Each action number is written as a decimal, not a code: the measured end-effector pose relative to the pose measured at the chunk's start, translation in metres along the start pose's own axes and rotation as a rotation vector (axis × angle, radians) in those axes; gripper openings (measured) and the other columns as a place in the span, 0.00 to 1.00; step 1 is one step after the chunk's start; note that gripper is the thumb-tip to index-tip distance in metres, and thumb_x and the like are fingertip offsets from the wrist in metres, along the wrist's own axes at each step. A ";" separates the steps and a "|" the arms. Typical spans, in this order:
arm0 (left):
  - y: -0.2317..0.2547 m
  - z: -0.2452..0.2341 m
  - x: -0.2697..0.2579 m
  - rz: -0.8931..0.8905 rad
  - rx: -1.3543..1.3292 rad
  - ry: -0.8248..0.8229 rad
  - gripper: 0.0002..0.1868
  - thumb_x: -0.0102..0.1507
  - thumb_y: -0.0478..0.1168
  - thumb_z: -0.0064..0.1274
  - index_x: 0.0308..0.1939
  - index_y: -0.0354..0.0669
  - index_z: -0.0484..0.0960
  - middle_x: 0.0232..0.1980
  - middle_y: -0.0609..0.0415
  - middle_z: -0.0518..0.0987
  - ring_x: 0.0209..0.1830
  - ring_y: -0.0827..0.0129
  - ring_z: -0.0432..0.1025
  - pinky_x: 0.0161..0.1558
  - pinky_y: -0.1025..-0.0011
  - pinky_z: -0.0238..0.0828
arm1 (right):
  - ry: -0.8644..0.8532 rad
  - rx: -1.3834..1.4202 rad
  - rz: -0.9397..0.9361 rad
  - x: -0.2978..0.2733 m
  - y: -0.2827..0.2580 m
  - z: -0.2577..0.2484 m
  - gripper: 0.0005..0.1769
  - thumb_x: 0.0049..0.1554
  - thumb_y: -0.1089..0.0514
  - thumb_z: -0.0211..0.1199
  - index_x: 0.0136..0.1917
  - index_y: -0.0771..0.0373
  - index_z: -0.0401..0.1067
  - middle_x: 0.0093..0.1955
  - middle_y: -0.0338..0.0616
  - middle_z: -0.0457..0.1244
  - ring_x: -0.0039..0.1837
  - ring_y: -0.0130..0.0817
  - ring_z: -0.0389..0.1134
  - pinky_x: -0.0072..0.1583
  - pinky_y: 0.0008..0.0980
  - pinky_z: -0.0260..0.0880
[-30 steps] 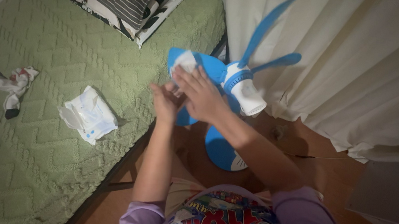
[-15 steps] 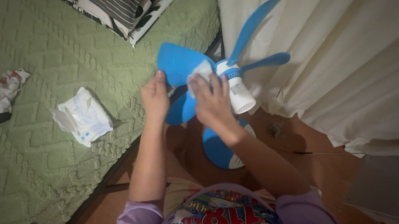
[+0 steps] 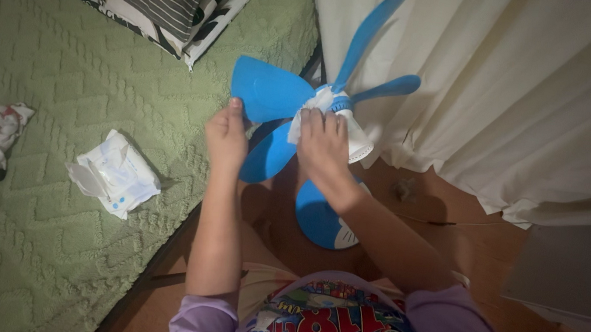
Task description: The person wipes the blades and central hub of a small blue pedestal fan using a white wipe. They rotate the fan head to reach different blades and continue wiping the hub and blade surfaces throughout the clip.
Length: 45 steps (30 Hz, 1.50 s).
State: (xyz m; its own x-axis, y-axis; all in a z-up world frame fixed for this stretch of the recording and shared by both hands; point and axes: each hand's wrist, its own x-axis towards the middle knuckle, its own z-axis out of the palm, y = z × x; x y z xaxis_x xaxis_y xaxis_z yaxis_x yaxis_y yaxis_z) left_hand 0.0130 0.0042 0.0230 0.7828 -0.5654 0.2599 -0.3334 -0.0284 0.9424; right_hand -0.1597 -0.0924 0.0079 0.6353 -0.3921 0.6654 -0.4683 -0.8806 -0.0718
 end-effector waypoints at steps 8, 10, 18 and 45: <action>0.005 -0.002 -0.002 0.077 -0.015 -0.003 0.28 0.76 0.52 0.43 0.33 0.33 0.83 0.34 0.45 0.83 0.35 0.63 0.77 0.44 0.65 0.76 | 0.035 0.297 -0.005 -0.001 -0.001 -0.010 0.11 0.54 0.62 0.63 0.51 0.64 0.77 0.49 0.47 0.66 0.57 0.47 0.65 0.65 0.48 0.61; 0.012 -0.003 -0.005 0.166 0.101 0.050 0.24 0.77 0.52 0.44 0.47 0.29 0.77 0.47 0.36 0.79 0.49 0.54 0.73 0.55 0.59 0.71 | 0.092 0.511 0.080 -0.007 0.005 -0.013 0.11 0.55 0.61 0.62 0.52 0.64 0.76 0.51 0.49 0.67 0.58 0.48 0.66 0.64 0.47 0.62; 0.047 0.055 -0.038 0.847 0.570 0.034 0.27 0.72 0.45 0.48 0.73 0.38 0.65 0.76 0.39 0.65 0.79 0.46 0.59 0.81 0.51 0.51 | 0.269 0.397 0.497 -0.015 0.106 0.005 0.11 0.58 0.59 0.65 0.53 0.65 0.76 0.49 0.53 0.67 0.53 0.50 0.68 0.56 0.47 0.67; -0.027 0.170 0.055 0.115 -0.509 -0.543 0.28 0.76 0.54 0.37 0.68 0.34 0.72 0.60 0.51 0.78 0.60 0.71 0.70 0.64 0.73 0.63 | 0.398 0.532 0.091 0.062 0.131 0.051 0.12 0.51 0.68 0.68 0.49 0.59 0.79 0.51 0.48 0.70 0.52 0.47 0.74 0.56 0.40 0.76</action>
State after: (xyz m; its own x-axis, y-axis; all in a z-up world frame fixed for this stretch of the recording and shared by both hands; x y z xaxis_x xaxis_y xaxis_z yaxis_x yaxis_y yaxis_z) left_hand -0.0245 -0.1663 -0.0245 0.3448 -0.8724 0.3464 -0.0100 0.3656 0.9307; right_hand -0.1505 -0.2456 0.0014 0.2847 -0.4331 0.8552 -0.0778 -0.8996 -0.4297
